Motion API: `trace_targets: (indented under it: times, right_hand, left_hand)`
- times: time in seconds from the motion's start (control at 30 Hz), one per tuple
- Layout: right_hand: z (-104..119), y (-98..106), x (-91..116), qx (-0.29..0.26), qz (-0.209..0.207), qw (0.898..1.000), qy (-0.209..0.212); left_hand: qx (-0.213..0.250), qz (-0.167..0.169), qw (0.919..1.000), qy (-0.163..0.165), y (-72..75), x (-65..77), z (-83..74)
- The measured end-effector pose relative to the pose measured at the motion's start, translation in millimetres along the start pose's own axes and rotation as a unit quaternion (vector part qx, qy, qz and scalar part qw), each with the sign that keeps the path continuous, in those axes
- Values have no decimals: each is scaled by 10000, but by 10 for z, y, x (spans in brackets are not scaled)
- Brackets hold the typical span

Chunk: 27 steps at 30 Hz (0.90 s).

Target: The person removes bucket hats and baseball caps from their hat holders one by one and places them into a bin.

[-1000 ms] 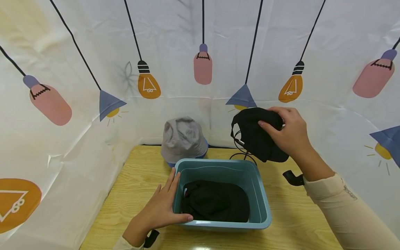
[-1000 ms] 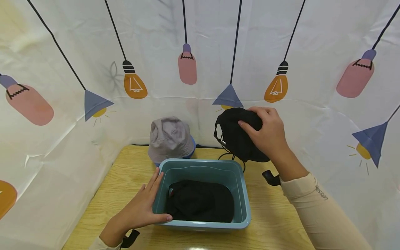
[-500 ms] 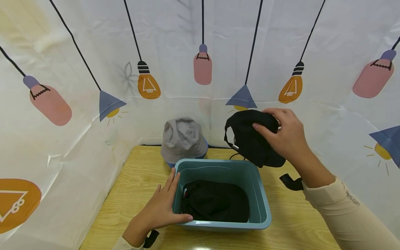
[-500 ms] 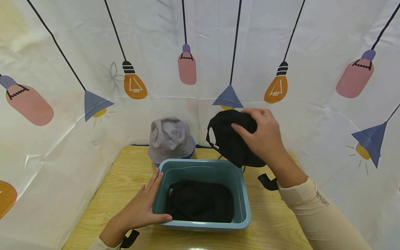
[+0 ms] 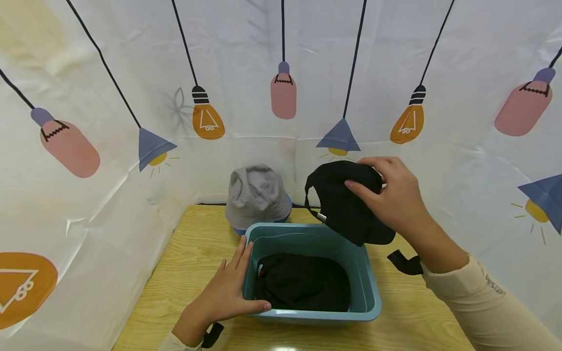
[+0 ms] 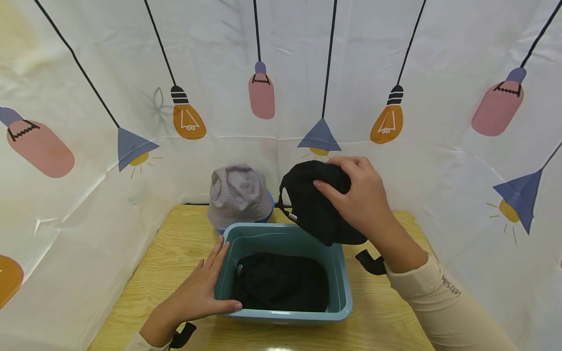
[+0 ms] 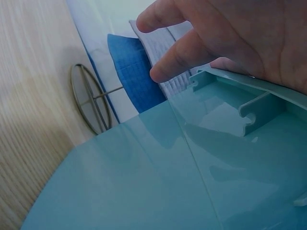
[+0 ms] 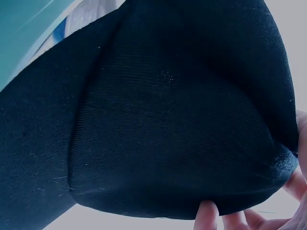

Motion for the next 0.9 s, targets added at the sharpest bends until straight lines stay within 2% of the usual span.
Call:
trace_targets:
  times: [0.3, 0.9]
  right_hand:
    - [98, -58, 55, -77, 52, 9998, 162]
    - [242, -235, 183, -365, 442, 9983, 97]
  left_hand:
    - [-16, -6, 10000, -8, -14, -9, 19]
    - [-31, -12, 10000, 19, -47, -26, 33]
Point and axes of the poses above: each hand's wrist, its own x-axis away from the middle knuckle, its own y-axis out of the back of the hand, z = x × y, the point moved 1 cm from there along -x, towards the middle knuckle, and after that the axes turned 11 degrees about -x, right-handed, at the moved point
